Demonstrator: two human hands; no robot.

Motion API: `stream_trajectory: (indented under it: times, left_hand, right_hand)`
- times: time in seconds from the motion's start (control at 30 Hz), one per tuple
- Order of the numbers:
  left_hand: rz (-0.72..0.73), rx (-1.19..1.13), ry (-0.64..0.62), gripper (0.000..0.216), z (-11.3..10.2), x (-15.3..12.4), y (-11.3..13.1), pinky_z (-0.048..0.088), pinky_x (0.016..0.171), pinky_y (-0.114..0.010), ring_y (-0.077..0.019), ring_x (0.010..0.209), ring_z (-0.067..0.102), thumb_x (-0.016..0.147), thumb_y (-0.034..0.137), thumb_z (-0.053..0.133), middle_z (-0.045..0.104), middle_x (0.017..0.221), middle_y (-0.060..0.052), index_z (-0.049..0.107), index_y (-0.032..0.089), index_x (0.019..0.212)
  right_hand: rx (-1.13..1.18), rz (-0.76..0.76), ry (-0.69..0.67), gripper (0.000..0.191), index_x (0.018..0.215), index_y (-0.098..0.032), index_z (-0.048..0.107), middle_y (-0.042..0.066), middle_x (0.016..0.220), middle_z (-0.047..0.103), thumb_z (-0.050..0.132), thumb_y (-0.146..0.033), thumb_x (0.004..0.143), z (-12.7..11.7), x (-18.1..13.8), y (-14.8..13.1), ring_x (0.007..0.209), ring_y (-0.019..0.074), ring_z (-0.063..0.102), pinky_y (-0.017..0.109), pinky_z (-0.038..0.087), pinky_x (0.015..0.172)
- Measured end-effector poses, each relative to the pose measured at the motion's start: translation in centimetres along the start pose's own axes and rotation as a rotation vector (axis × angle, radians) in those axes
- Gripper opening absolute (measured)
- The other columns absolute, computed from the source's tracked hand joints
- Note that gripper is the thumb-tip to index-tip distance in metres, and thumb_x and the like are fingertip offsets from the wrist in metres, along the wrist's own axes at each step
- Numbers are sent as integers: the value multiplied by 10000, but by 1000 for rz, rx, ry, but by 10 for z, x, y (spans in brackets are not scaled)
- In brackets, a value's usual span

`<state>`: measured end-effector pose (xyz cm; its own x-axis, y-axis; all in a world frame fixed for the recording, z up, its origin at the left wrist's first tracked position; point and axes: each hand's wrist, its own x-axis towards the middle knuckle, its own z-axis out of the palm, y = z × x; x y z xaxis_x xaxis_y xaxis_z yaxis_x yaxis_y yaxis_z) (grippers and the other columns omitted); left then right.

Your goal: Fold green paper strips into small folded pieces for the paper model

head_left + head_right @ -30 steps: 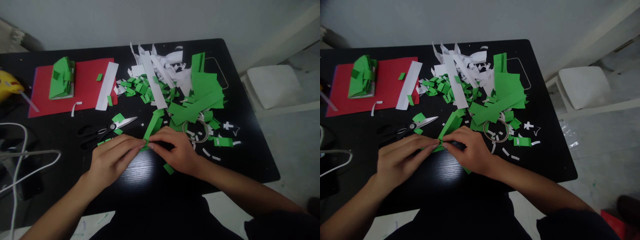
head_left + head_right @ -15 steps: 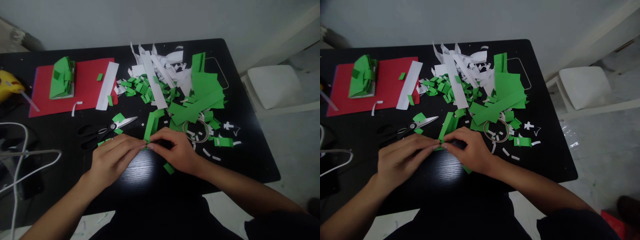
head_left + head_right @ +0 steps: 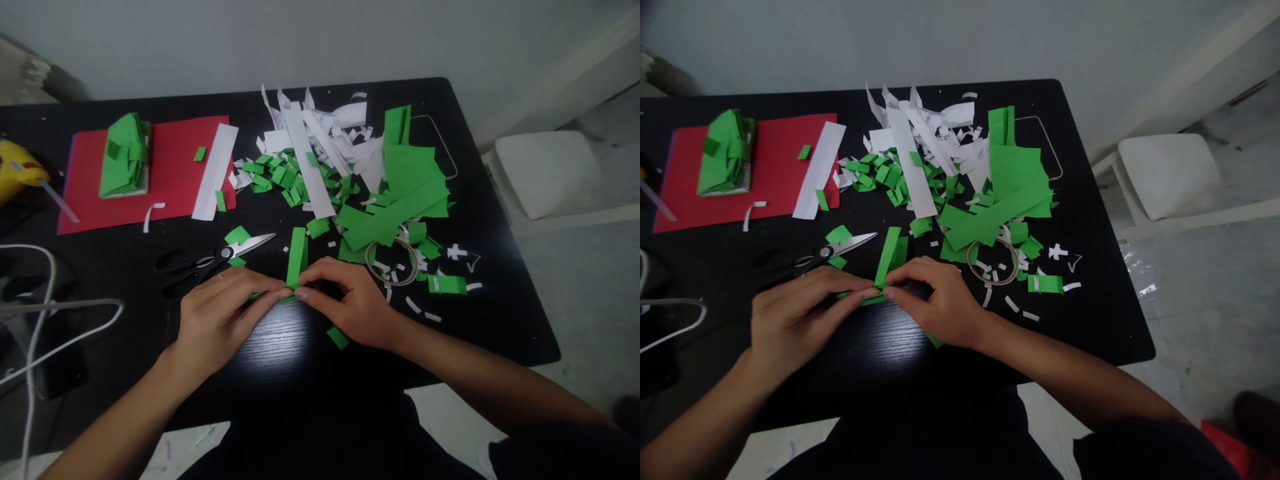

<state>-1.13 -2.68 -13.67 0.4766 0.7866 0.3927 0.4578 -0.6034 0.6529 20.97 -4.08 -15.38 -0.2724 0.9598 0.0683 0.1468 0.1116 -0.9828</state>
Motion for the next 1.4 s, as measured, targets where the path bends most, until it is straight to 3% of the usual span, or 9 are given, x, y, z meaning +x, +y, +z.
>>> stream_trajectory:
  times: [0.33,1.13,1.4]
  left_hand:
    - [59,31,29,134,2,1,0,586,690,-284,-145,733,741,877,135,792,791,858,0,741,189,989]
    - [26,92,9,85,6,0,0,583,715,-310,-155,724,734,903,176,770,780,848,-3,724,185,974]
    - [12,75,6,58,6,-1,-1,573,688,-292,-139,697,725,917,188,760,783,831,11,738,199,971]
  right_hand:
    - [-19,-4,-20,46,956,-197,769,34,941,765,737,-186,926,-1,0,2,899,179,707,325,556,825]
    - [-160,-108,6,23,961,-187,735,32,943,747,712,-187,962,-1,1,4,923,182,684,337,532,853]
    - [-135,-51,46,46,949,-192,713,2,885,722,753,-180,928,-2,0,-1,836,156,667,287,520,761]
